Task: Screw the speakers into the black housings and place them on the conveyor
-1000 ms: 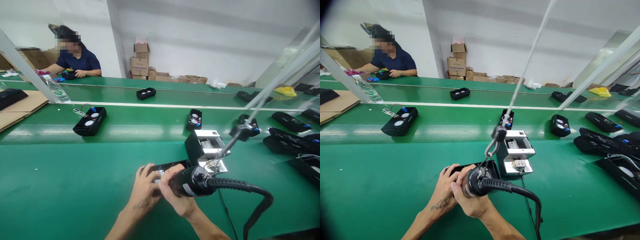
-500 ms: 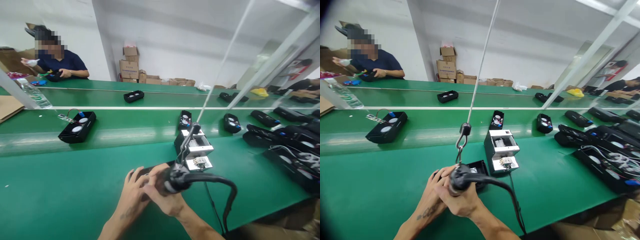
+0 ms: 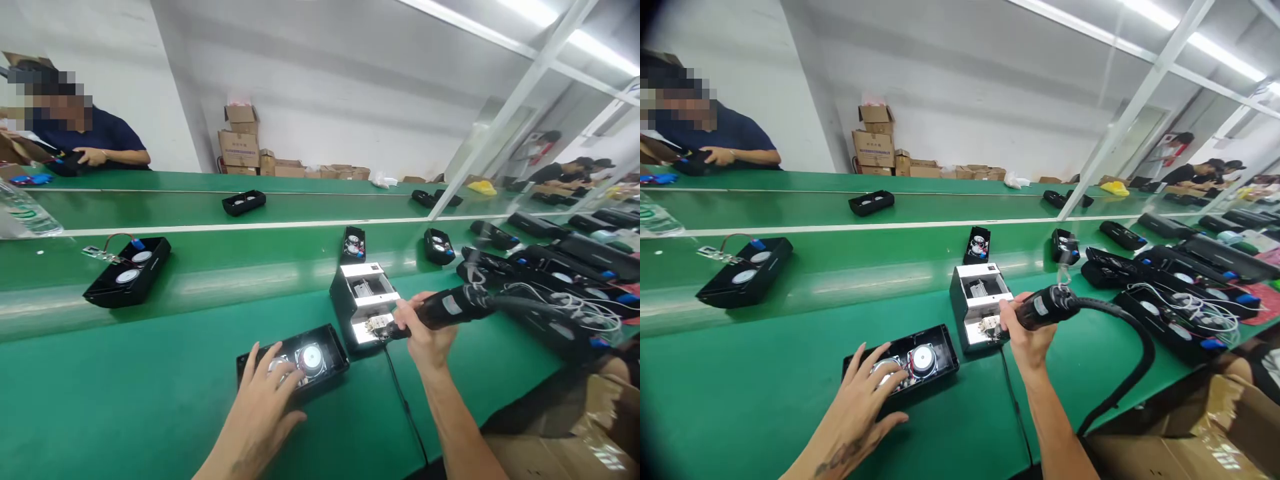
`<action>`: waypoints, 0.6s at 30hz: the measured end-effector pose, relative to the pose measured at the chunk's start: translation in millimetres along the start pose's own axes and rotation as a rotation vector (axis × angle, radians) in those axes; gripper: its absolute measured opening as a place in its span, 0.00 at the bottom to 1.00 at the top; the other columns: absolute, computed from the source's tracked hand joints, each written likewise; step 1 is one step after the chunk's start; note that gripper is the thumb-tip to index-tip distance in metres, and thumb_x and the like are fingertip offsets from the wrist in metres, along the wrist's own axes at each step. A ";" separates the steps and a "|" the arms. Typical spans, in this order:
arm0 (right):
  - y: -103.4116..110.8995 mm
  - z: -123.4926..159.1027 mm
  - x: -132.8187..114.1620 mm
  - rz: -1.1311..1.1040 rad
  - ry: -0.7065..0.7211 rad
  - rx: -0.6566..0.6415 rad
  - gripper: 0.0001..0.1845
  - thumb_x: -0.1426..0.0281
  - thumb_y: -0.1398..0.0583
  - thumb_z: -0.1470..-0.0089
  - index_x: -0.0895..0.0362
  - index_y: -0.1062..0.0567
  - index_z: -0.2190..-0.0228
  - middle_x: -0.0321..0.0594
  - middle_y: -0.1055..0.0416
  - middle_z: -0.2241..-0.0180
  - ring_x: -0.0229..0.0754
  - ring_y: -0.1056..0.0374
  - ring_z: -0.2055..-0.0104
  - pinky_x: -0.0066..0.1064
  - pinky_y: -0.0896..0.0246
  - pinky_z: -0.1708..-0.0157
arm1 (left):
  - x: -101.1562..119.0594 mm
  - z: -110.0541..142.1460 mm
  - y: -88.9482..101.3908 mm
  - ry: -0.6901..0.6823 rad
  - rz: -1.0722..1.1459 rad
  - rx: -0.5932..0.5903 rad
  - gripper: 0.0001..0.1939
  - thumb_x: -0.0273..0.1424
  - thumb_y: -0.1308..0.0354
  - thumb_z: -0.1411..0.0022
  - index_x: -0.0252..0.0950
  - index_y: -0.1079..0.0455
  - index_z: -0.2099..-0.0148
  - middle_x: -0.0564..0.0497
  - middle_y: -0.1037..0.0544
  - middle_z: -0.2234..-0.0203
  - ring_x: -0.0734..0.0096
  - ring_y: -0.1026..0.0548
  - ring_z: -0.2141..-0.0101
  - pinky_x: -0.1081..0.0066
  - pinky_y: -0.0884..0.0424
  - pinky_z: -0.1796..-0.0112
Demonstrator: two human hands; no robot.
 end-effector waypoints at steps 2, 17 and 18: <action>-8.2 6.7 -0.5 -0.031 -0.052 -0.106 0.17 0.66 0.27 0.48 0.53 0.30 0.64 0.23 0.35 0.83 0.35 0.41 0.84 0.34 0.41 0.78 | 13.2 -10.9 -6.8 0.029 0.013 -0.017 0.26 0.38 0.22 0.50 0.43 0.27 0.51 0.51 0.17 0.59 0.37 0.26 0.41 0.26 0.42 0.36; -85.1 95.8 -16.5 -0.467 -0.182 -0.350 0.10 0.69 0.37 0.35 0.48 0.32 0.55 0.23 0.39 0.80 0.32 0.43 0.83 0.27 0.42 0.80 | 23.0 -12.5 -29.8 0.018 -0.028 -0.022 0.02 0.28 0.38 0.32 0.41 0.26 0.58 0.53 0.20 0.70 0.61 0.22 0.61 0.44 0.31 0.40; -86.8 96.2 -14.8 -0.468 -0.183 -0.353 0.10 0.69 0.37 0.35 0.48 0.32 0.55 0.23 0.38 0.79 0.32 0.43 0.82 0.27 0.41 0.80 | 23.4 -12.7 -29.7 0.016 -0.028 -0.020 0.03 0.28 0.37 0.33 0.41 0.26 0.58 0.54 0.20 0.70 0.62 0.22 0.62 0.44 0.30 0.41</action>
Point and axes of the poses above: each hand's wrist, its own z-axis away from the middle knuckle, its own y-axis out of the back of the hand, x = y × z, the point moved 8 cm from there along -z, towards the middle knuckle
